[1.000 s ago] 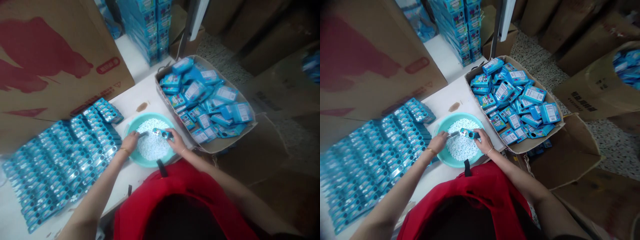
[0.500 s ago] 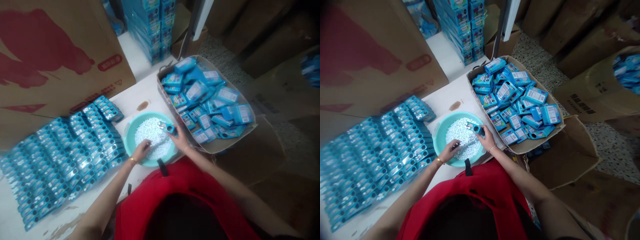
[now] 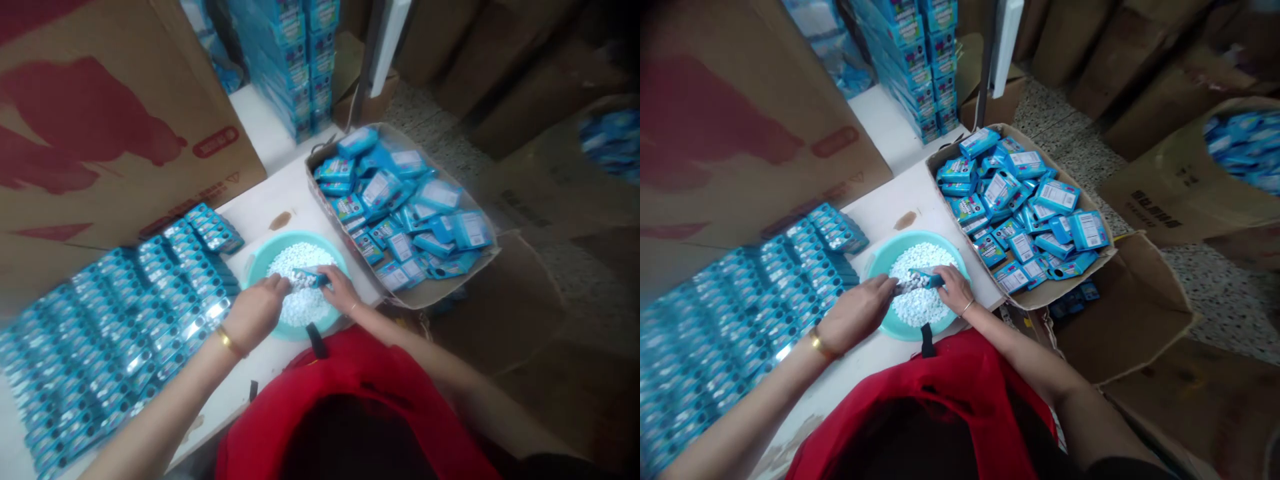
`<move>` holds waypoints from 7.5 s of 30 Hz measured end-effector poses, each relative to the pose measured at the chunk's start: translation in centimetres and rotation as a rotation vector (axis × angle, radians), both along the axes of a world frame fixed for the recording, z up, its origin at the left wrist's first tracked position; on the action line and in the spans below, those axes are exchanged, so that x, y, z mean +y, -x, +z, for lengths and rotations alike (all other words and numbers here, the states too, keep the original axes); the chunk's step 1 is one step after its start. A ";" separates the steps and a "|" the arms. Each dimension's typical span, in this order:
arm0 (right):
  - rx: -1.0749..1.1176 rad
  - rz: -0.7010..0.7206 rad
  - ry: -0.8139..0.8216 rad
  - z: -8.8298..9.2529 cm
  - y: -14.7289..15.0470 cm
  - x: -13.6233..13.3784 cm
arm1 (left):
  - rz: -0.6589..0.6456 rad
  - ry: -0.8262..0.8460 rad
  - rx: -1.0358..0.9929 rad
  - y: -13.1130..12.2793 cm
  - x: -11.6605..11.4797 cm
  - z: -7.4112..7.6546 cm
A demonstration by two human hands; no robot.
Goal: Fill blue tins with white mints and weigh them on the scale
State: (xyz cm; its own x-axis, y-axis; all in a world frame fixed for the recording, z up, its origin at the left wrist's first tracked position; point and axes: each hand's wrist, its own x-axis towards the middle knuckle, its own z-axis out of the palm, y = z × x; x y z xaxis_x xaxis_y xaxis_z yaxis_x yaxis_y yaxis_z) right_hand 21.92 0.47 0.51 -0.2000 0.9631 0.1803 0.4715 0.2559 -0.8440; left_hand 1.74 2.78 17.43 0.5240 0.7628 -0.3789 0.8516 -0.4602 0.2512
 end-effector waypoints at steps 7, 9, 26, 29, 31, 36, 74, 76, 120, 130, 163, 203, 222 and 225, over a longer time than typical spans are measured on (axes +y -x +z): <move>0.097 0.023 0.048 0.3 -0.2 -0.3 | -0.073 -0.089 0.005 0.4 0.7 3.3; 0.139 0.002 0.078 0.7 -0.2 -0.6 | -0.065 -0.075 -0.095 1.3 1.5 2.6; -0.735 -0.333 0.558 2.3 -12.8 9.6 | 0.438 -0.321 -0.014 10.8 11.6 -7.1; -0.851 -0.340 0.738 0.3 -12.6 10.0 | 0.500 -0.200 0.133 14.0 13.5 -11.6; -0.870 -0.379 0.771 -0.9 -11.5 9.9 | 0.506 -0.155 0.171 15.4 13.8 -14.1; -0.885 -0.445 0.768 -2.2 -10.3 9.6 | 0.630 -0.299 0.067 15.0 11.8 -15.3; 0.092 -0.280 0.117 3.0 -4.5 -1.8 | 0.161 0.218 -0.689 4.7 -0.6 -8.2; 0.032 -0.180 0.051 3.1 -3.7 -1.5 | 0.086 0.186 -0.651 4.4 0.0 -5.6; 0.242 -0.291 0.177 0.7 -3.0 1.1 | 0.165 0.300 -0.568 1.2 -3.6 -16.0; 0.016 -0.034 -0.009 1.2 -2.0 0.0 | 0.049 0.140 -0.468 2.8 -0.5 -3.5; 0.180 -0.245 0.107 -0.6 -2.1 1.4 | 0.048 0.263 -0.373 -0.7 -4.7 -20.7; 0.129 -0.135 0.048 -0.4 -2.0 1.3 | 0.161 0.153 -0.180 0.2 -0.3 -19.3; 0.115 -0.090 0.035 -0.1 -2.3 0.7 | 0.198 0.369 -0.662 4.2 -2.1 -8.1; 0.085 0.004 -0.032 0.1 -1.6 0.3 | 0.128 0.253 -0.544 3.7 -0.8 -4.7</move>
State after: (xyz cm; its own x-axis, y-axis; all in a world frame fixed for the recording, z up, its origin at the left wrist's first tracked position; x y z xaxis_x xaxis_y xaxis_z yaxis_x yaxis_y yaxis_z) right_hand 23.56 0.79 0.60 -0.1863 0.9558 0.2276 0.3970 0.2852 -0.8724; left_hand -1.93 2.01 12.74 0.6033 0.7537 -0.2609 0.6154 -0.2318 0.7533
